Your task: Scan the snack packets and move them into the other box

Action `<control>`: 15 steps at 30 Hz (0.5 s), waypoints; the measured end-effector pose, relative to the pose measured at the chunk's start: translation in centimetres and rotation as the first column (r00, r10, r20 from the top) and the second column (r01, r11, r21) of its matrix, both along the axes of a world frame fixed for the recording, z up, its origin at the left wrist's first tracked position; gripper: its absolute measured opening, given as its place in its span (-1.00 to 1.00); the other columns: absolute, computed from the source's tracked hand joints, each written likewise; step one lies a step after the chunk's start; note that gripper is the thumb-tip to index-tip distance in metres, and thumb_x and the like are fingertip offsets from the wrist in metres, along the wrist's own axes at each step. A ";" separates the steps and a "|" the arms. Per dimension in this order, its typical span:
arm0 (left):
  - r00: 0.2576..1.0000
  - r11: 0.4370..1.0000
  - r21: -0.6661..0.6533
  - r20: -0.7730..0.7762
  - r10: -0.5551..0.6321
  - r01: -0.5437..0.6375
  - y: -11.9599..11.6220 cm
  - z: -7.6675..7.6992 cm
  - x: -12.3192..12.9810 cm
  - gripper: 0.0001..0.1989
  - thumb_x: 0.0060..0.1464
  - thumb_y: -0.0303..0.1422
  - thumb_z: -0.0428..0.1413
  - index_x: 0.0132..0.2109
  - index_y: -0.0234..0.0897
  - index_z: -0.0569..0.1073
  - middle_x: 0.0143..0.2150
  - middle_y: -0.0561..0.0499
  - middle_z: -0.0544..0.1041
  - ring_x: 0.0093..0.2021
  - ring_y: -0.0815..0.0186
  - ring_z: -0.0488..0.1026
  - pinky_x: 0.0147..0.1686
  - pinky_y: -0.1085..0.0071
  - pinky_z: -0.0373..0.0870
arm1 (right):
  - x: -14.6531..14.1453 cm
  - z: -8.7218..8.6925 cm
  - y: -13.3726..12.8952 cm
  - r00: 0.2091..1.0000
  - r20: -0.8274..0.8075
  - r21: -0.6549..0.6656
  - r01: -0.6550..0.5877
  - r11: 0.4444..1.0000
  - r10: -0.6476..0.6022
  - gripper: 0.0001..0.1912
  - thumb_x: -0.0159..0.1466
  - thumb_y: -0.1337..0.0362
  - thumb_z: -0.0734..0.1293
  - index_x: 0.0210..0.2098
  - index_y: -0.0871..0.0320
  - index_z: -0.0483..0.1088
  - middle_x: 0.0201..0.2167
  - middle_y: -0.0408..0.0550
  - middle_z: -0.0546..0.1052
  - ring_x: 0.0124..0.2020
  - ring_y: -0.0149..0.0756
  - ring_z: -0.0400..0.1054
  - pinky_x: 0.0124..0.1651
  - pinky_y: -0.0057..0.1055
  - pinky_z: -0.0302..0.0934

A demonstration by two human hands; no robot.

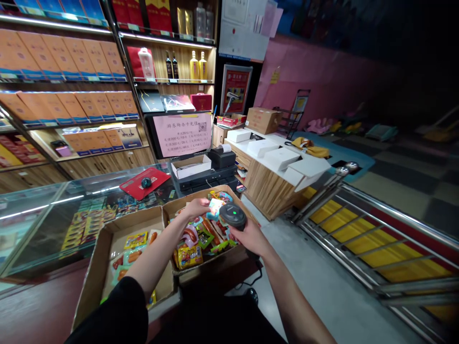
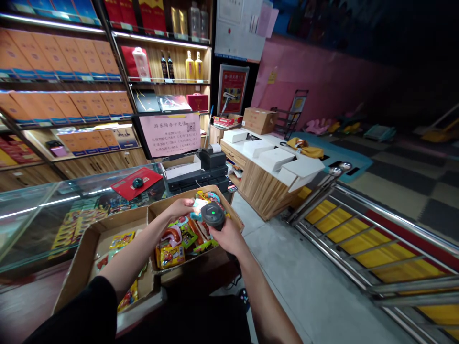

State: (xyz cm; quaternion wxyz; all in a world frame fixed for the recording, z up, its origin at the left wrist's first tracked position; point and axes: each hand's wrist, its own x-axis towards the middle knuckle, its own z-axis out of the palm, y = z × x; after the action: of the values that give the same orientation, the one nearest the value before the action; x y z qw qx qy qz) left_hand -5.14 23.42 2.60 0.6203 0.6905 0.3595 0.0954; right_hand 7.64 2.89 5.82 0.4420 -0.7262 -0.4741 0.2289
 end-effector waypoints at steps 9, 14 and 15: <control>0.973 0.979 -0.088 0.125 0.195 -0.185 2.1 0.4 -8.1 -0.49 -0.40 -0.20 0.49 -0.27 -0.34 0.57 -0.39 0.00 0.63 -0.47 0.40 0.47 -0.52 0.54 0.24 | -0.3 -1.0 1.4 0.999 0.012 -0.019 -0.048 0.999 0.048 -0.76 0.17 0.08 0.39 -0.30 0.10 0.59 -0.48 -0.02 0.62 -0.22 -0.07 0.57 -0.26 -0.32 0.43; 0.936 0.938 0.003 0.079 0.344 -0.346 2.8 0.9 -18.9 -0.47 -0.40 -0.12 0.49 -0.26 -0.34 0.59 -0.37 -0.02 0.65 -0.42 0.35 0.51 -0.47 0.52 0.30 | -0.7 -1.5 2.5 0.996 0.037 -0.016 -0.077 0.997 0.078 -0.68 0.16 0.02 0.40 -0.27 0.11 0.60 -0.47 -0.02 0.63 -0.27 -0.07 0.57 -0.27 -0.31 0.42; 0.924 0.924 0.020 0.055 0.379 -0.381 2.7 0.8 -20.7 -0.45 -0.39 -0.10 0.48 -0.23 -0.33 0.60 -0.34 -0.04 0.66 -0.41 0.35 0.51 -0.47 0.51 0.31 | -0.6 -1.7 2.7 0.996 0.039 -0.019 -0.085 0.996 0.086 -0.67 0.16 0.01 0.40 -0.26 0.11 0.60 -0.49 -0.03 0.62 -0.30 -0.08 0.56 -0.29 -0.32 0.41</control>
State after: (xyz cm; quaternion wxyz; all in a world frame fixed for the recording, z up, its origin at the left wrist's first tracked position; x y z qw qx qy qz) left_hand -25.88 26.08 3.41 0.5886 0.6144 0.4692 0.2365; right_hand 7.00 5.56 4.16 0.4160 -0.7135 -0.5115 0.2371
